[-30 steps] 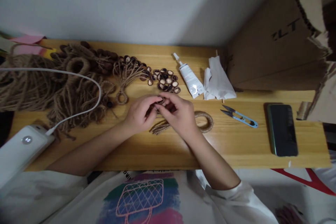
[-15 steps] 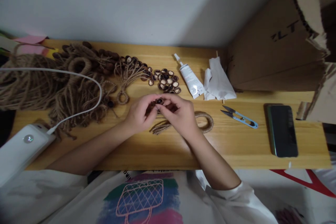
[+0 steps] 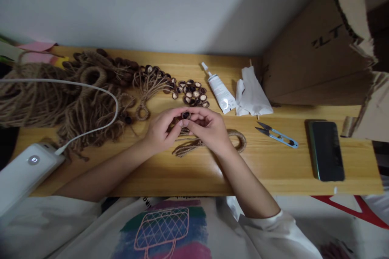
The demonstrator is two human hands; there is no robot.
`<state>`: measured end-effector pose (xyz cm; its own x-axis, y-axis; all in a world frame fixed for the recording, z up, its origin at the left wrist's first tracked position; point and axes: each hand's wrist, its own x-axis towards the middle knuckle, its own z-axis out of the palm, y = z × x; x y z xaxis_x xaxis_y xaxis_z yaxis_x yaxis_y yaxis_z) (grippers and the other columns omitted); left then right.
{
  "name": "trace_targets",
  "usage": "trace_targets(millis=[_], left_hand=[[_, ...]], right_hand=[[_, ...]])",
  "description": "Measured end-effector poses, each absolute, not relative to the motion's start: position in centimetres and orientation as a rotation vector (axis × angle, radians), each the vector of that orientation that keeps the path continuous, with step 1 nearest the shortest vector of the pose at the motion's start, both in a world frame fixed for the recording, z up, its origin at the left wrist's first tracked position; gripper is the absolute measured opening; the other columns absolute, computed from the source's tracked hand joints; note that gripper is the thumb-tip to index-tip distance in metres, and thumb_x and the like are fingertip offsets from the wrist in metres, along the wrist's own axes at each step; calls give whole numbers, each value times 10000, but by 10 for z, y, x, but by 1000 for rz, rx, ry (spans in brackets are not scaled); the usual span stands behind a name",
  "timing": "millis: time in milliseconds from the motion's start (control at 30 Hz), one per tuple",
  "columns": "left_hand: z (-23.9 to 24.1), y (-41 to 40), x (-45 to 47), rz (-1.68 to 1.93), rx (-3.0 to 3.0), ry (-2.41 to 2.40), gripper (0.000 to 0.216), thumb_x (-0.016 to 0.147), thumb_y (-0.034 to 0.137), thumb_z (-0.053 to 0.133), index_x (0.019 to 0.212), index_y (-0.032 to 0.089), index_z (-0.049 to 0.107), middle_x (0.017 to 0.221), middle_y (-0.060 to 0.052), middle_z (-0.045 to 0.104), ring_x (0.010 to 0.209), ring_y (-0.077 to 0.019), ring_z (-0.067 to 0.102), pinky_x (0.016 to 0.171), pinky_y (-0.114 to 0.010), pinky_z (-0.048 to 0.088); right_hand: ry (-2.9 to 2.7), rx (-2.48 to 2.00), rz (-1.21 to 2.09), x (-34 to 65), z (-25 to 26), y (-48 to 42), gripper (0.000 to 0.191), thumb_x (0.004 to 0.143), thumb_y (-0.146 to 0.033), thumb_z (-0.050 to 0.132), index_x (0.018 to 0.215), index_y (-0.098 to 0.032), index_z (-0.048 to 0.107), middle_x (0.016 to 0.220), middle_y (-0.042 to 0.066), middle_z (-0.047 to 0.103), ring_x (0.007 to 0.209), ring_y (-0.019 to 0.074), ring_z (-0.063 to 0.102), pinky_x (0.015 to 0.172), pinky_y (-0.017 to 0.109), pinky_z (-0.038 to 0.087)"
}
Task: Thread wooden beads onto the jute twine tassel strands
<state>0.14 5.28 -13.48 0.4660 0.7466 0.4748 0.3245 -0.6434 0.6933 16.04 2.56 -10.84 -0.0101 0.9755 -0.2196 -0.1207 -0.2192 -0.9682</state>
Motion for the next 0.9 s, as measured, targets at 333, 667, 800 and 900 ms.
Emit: trace_targets(millis=[333,667,800,900], left_hand=[[-137,54,1,1088,2228,862,328,899,161,442,1213,190,532,1029,-80,691,951,-174,653,839,-337,540],[-135,53,1,1099,2280,855,325,904,148,433,1207,174,545,974,-80,689,896,-162,654,795,-314,550],[-136,54,0,1112,2283,840,337,908,138,416,1217,182,544,997,-79,688,908,-159,655,802,-316,554],[-137,54,0,1118,2264,825,355,910,125,400,1229,188,541,1036,-83,684,944,-161,652,819,-319,551]], right_hand=[[-1002,-1297,1409,160,-109,24,336,648,-332,809,932,-192,697,630,-51,620,504,72,571,507,204,490],[-1158,-1336,1286,161,-111,22,330,704,-365,760,964,-169,705,605,-38,606,515,90,558,513,220,473],[-1306,-1373,1119,161,-112,20,265,754,-302,711,983,-168,710,612,-38,597,540,95,534,528,225,455],[-1454,-1409,967,160,-109,17,244,784,-278,689,1007,-181,712,638,-33,618,560,103,533,551,229,463]])
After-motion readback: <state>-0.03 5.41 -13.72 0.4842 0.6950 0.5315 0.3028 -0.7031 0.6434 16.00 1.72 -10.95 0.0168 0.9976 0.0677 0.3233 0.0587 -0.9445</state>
